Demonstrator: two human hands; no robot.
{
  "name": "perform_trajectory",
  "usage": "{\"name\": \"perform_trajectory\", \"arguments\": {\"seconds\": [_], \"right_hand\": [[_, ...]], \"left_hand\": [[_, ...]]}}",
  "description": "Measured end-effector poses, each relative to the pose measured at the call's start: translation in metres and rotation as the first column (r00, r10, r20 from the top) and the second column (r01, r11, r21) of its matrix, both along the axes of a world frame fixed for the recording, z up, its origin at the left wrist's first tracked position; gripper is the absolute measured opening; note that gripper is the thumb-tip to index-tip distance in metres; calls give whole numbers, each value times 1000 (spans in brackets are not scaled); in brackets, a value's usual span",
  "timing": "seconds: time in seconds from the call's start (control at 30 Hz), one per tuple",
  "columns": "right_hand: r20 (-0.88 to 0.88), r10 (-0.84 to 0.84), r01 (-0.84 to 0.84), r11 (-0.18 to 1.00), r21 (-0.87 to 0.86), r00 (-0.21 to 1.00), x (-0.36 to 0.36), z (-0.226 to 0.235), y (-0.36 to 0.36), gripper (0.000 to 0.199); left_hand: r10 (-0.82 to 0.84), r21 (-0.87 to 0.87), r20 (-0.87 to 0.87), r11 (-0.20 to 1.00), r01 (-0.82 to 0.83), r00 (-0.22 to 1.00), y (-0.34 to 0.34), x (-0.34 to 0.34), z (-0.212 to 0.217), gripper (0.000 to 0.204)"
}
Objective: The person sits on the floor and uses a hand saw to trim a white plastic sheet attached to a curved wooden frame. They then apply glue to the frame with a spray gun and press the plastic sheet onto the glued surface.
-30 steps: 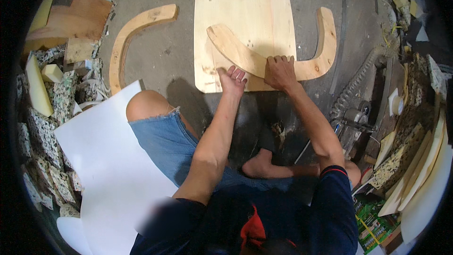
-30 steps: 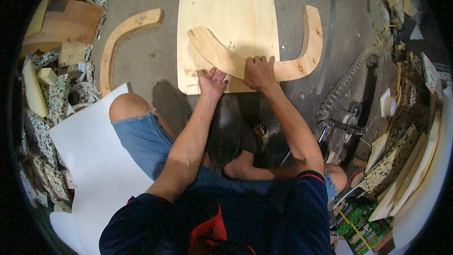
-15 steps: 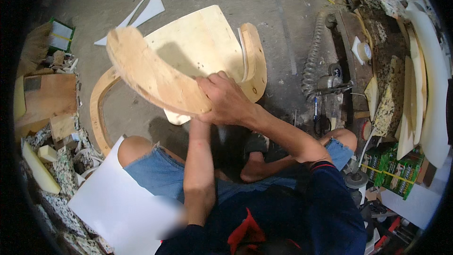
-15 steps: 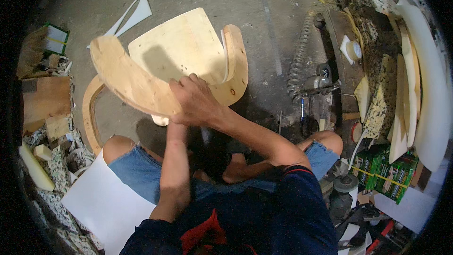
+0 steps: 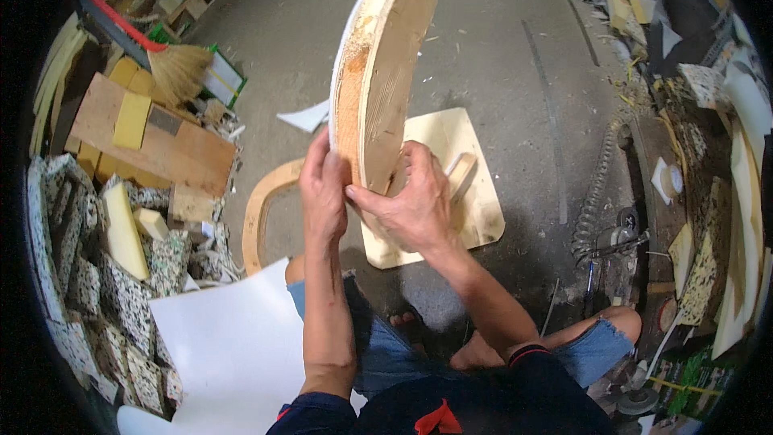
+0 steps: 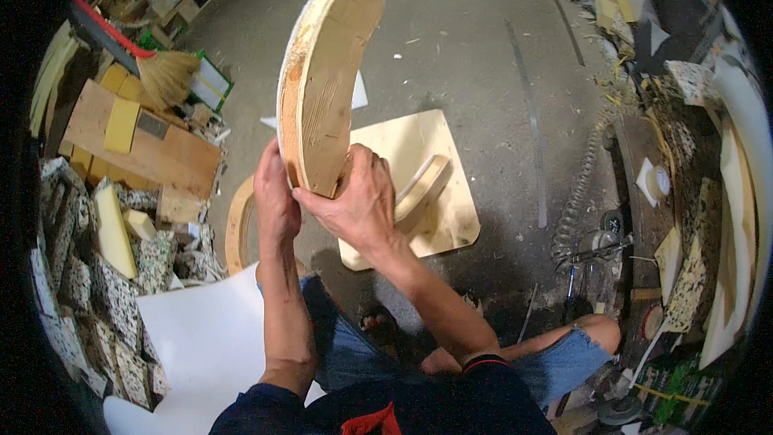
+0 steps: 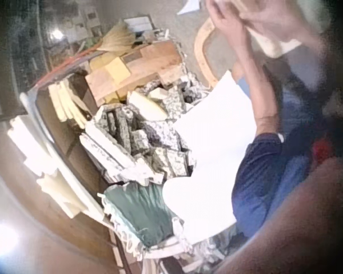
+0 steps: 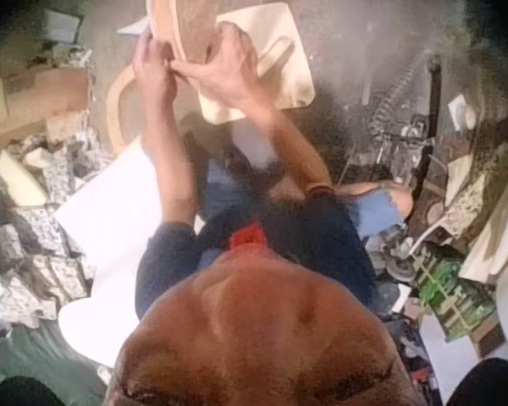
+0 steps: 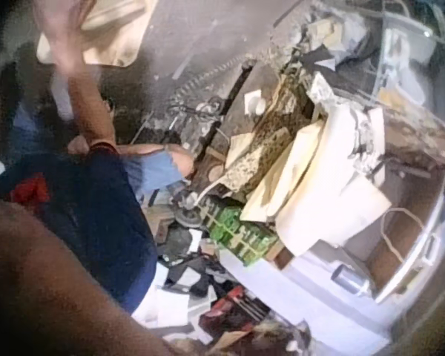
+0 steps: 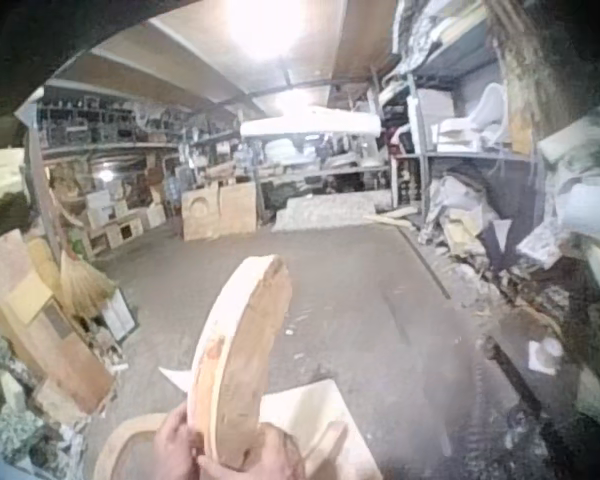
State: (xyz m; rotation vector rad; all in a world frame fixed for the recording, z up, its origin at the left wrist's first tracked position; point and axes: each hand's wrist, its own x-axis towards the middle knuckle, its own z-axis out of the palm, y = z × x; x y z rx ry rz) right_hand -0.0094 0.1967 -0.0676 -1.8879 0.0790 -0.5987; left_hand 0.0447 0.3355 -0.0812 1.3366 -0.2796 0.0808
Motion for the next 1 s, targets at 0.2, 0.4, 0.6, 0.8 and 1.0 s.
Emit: {"name": "perform_trajectory", "arguments": {"seconds": [0.2,0.4,0.6,0.8,1.0], "right_hand": [[-81,-138,156,940,303,987,15,15,-9,77],[8,9,-11,840,542,1000,23,-12,-46,70],[-426,-214,368,873,320,879,-82,-120,-164,66],[-342,-939,900,189,-392,48,-231,-242,-316,94],[-511,-845,838,390,-381,161,-249,-284,-427,111]], "left_hand": [[9,310,89,950,-36,996,11,-43,-35,106],[222,639,140,724,-259,965,5,-22,-90,62],[160,556,249,784,-276,955,23,9,-111,55],[426,643,172,635,-429,888,19,12,-131,70],[353,505,341,713,-487,871,1,32,-111,67]]}}
